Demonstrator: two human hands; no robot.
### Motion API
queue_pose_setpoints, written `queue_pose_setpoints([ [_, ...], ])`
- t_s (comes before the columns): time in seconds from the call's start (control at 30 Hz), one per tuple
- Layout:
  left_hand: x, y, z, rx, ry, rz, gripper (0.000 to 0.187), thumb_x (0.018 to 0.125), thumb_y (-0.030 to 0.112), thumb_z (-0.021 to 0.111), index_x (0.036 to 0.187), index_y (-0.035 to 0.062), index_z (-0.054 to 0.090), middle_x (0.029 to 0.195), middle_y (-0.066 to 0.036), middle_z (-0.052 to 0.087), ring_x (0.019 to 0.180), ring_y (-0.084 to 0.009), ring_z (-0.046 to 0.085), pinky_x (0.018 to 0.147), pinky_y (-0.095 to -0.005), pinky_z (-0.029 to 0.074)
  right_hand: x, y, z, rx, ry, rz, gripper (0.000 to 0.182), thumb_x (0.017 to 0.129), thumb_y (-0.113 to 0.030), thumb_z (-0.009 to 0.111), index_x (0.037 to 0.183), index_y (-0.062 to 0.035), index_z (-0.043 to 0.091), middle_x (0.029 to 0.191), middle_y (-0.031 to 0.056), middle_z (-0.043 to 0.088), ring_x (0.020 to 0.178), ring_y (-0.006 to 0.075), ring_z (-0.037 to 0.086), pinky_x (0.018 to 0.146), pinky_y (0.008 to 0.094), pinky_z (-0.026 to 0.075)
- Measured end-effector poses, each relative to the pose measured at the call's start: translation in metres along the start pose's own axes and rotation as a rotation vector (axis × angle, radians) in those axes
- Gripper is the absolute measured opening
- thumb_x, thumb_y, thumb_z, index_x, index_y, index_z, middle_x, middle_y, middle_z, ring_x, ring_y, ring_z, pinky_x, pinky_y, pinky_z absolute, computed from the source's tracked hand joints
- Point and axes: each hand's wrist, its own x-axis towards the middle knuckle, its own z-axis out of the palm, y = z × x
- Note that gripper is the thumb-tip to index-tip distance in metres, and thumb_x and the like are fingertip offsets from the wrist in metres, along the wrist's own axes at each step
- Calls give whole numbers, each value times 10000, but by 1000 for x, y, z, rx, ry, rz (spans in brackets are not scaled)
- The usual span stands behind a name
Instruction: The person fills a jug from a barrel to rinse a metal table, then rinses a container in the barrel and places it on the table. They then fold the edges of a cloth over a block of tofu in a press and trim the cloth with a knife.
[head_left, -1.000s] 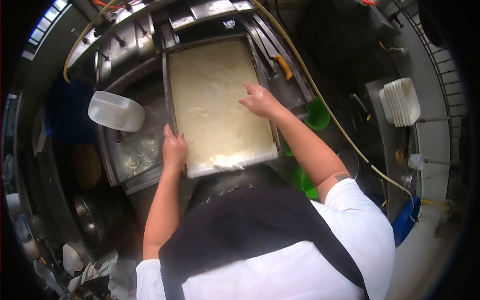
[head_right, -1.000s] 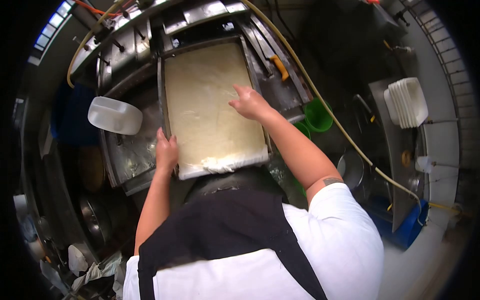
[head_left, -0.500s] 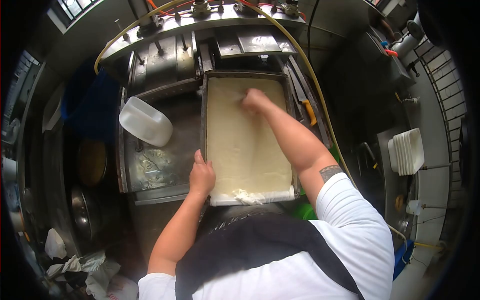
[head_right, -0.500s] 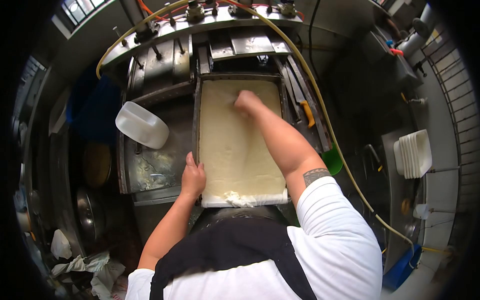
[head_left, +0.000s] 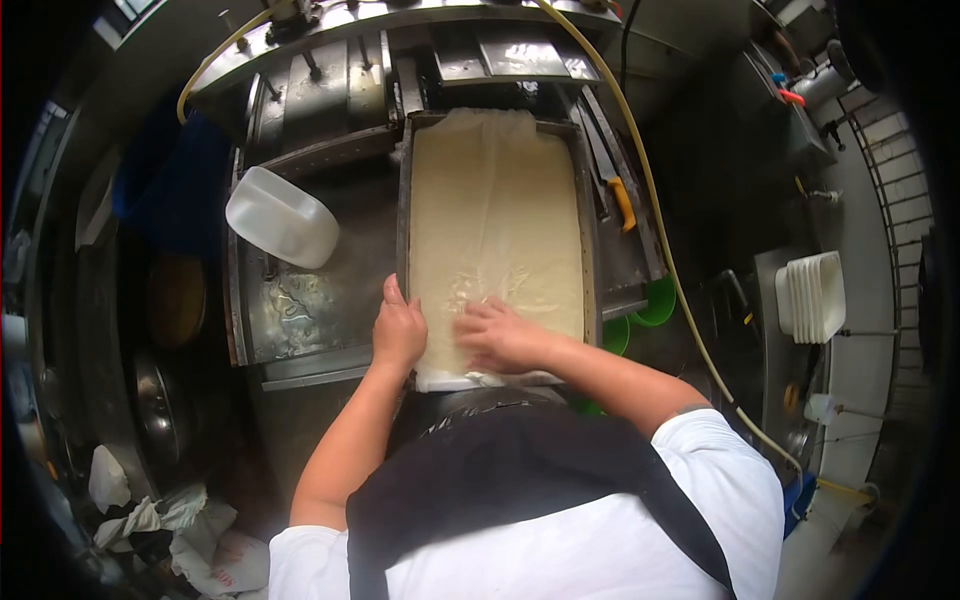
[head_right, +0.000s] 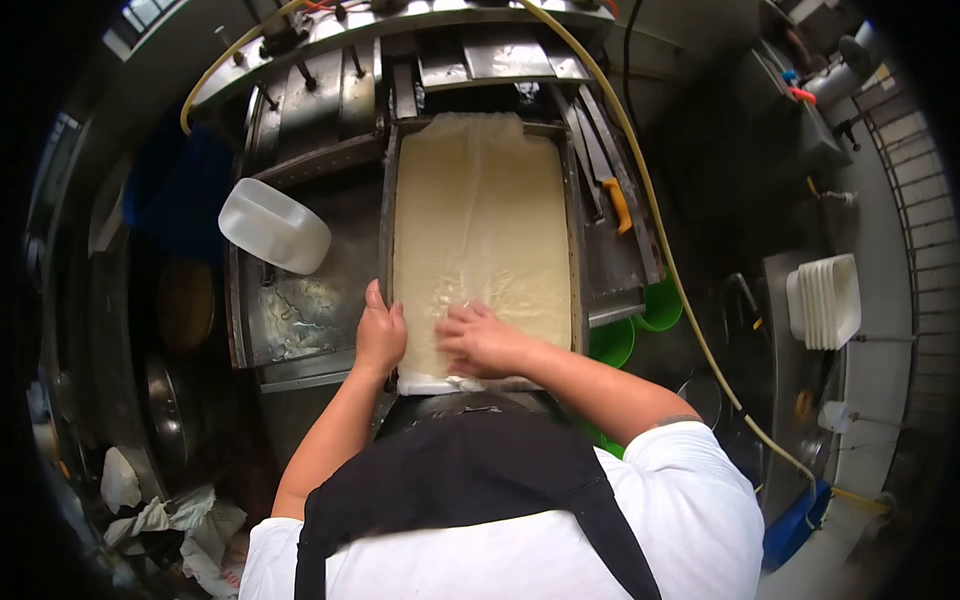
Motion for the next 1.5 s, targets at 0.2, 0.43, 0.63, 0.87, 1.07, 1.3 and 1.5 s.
queue_pose_setpoints([
  [0.2, -1, 9, -2, 28, -31, -27, 599, 1038, 168, 578, 1536, -40, 318, 1200, -385, 655, 1066, -578, 648, 917, -593, 529, -46, -11, -21, -1, 92, 108, 170, 868, -247, 767, 864, -102, 679, 865, 80, 670, 947, 330, 667, 850, 470, 540],
  [0.43, -14, 27, -3, 258, 107, 113, 709, 1014, 200, 651, 1589, -7, 293, 1448, -340, 542, 1352, -512, 519, 1097, -555, 469, -145, -11, -102, 90, 170, 447, 135, 893, -180, 780, 905, -57, 728, 930, 134, 698, 988, 366, 666, 879, 475, 550],
  [0.63, -38, 71, 23, 312, -186, 765, 495, 913, 183, 773, 1343, -8, 618, 1448, -290, 539, 1352, -470, 519, 1174, -542, 414, -221, 19, -114, 130, 312, 580, 117, 887, -124, 760, 917, -18, 719, 906, 144, 685, 907, 333, 669, 822, 424, 548],
  [0.87, -57, 108, 32, 286, -834, 814, 364, 1022, 368, 661, 1264, 98, 700, 1319, -109, 687, 1258, -337, 599, 1051, -489, 455, -241, 36, -111, 166, 385, 831, 194, 879, -187, 739, 875, 6, 734, 847, 175, 694, 823, 328, 690, 750, 417, 547],
  [1.07, -52, 122, 3, 531, -825, 774, 302, 1005, 370, 682, 1007, 78, 760, 1111, -137, 684, 1146, -356, 595, 988, -483, 466, -197, 46, -11, 435, 648, 1085, 757, 943, -448, 753, 1520, -22, 508, 1280, 272, 695, 1159, 401, 694, 1019, 434, 544],
  [1.3, -52, 117, -46, 384, -601, 799, 237, 922, 201, 766, 774, 29, 700, 1020, -134, 657, 1005, -350, 592, 886, -449, 524, -164, 35, 30, 763, 729, 1041, 573, 884, -229, 661, 1390, 24, 570, 1257, 280, 717, 1200, 410, 696, 1031, 454, 536],
  [1.5, -54, 88, -85, 381, -428, 782, 194, 860, 104, 762, 724, 20, 651, 931, -125, 678, 888, -361, 604, 821, -460, 522, -167, 36, 30, 712, 714, 998, 525, 880, -209, 629, 1349, 22, 579, 1219, 311, 710, 1164, 468, 685, 1013, 479, 538],
])
